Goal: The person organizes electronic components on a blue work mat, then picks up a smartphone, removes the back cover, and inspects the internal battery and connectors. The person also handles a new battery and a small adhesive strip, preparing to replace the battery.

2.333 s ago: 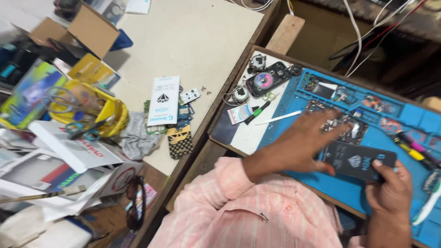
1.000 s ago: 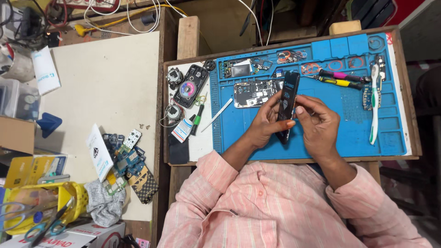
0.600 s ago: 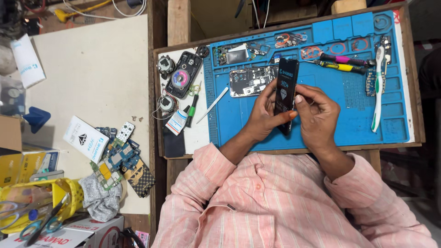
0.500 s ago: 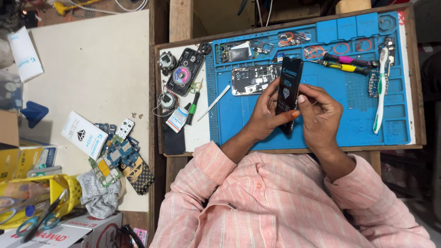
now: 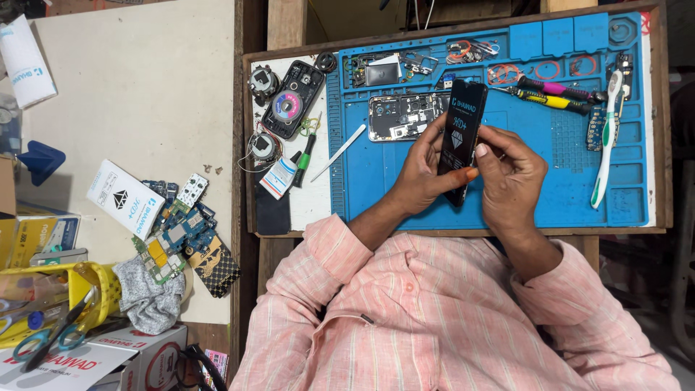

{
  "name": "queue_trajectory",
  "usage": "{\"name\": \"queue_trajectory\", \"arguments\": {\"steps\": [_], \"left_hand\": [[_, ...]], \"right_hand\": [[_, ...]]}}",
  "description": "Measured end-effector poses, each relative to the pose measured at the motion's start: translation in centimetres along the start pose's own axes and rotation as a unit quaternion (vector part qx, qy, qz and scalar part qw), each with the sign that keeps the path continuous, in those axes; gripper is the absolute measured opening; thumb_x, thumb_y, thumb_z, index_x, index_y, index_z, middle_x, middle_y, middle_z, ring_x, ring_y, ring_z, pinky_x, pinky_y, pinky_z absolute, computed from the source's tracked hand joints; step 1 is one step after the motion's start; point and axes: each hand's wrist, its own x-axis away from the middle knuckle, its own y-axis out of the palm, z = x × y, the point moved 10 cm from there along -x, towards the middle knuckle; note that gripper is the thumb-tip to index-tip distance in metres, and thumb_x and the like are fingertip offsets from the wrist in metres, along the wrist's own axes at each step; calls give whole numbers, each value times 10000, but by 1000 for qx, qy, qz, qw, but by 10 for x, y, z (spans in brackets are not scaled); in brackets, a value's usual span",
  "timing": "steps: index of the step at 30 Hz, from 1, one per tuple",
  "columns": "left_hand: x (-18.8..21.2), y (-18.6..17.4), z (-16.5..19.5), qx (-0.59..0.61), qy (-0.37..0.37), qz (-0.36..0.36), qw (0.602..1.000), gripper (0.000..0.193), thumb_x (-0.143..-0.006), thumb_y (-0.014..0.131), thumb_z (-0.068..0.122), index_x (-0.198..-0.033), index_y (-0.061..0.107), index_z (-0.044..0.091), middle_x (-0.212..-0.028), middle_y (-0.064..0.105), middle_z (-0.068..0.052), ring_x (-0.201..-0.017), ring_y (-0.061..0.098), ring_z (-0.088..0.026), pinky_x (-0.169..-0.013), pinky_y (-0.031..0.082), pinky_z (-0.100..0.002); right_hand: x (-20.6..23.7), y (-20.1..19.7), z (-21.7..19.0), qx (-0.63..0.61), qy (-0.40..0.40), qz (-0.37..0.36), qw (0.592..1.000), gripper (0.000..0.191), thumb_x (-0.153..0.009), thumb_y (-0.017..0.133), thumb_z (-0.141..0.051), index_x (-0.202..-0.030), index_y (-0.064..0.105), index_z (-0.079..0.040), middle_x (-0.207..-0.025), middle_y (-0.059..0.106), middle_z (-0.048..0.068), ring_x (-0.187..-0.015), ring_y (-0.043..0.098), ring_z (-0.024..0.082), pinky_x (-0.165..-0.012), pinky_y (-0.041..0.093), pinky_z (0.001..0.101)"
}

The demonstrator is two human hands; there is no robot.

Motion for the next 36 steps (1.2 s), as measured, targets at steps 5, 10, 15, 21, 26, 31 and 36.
{"name": "queue_trajectory", "arguments": {"steps": [5,10,15,21,26,31,36], "left_hand": [[-1,0,1,2,0,2,1000,980,-876,829,8,-1659,241,36,-1354,603,-89,-1237,610,-146,-1072,532,-322],[-1,-1,2,-3,1,6,1000,966,-874,834,10,-1649,258,31,-1343,604,-89,-1236,609,-146,-1071,531,-322],[0,-1,2,-2,0,6,1000,969,-876,842,28,-1650,260,36,-1327,608,-86,-1221,615,-146,-1065,538,-323],[-2,1,5,-1,9,5,1000,958,-870,850,35,-1640,280,35,-1326,605,-74,-1223,612,-139,-1065,531,-312],[-1,0,5,-6,13,9,1000,944,-876,848,28,-1638,290,33,-1287,606,-71,-1210,613,-133,-1049,531,-305],[0,1,5,-22,15,13,1000,952,-877,828,14,-1644,264,33,-1314,610,-73,-1195,617,-131,-1033,534,-304],[3,4,12,-66,43,23,997,976,-876,814,15,-1652,221,28,-1335,598,-80,-1244,604,-141,-1075,520,-317]], "right_hand": [[-1,0,0,-12,1,1,1000,236,-1061,675,-18,-1289,677,44,-1295,683,137,-1130,662,140,-1021,537,267],[-2,1,1,-4,1,-6,1000,247,-1063,670,-19,-1300,671,46,-1299,679,140,-1149,661,144,-1035,534,269],[-2,1,1,-7,2,-5,1000,240,-1065,672,-16,-1296,672,48,-1297,683,139,-1144,661,146,-1033,534,271],[-3,3,-1,-8,1,-1,1000,240,-1055,668,-3,-1290,673,46,-1293,685,137,-1156,663,152,-1044,535,277],[-2,2,1,-5,-1,9,1000,237,-1053,669,8,-1287,677,45,-1285,687,136,-1135,663,145,-1025,535,269],[-1,0,1,0,-3,13,1000,231,-1053,666,11,-1281,678,46,-1286,687,135,-1116,664,133,-1010,538,259],[2,2,-5,31,-22,15,999,221,-1061,663,4,-1277,682,46,-1273,688,133,-1069,655,117,-970,542,251]]}}
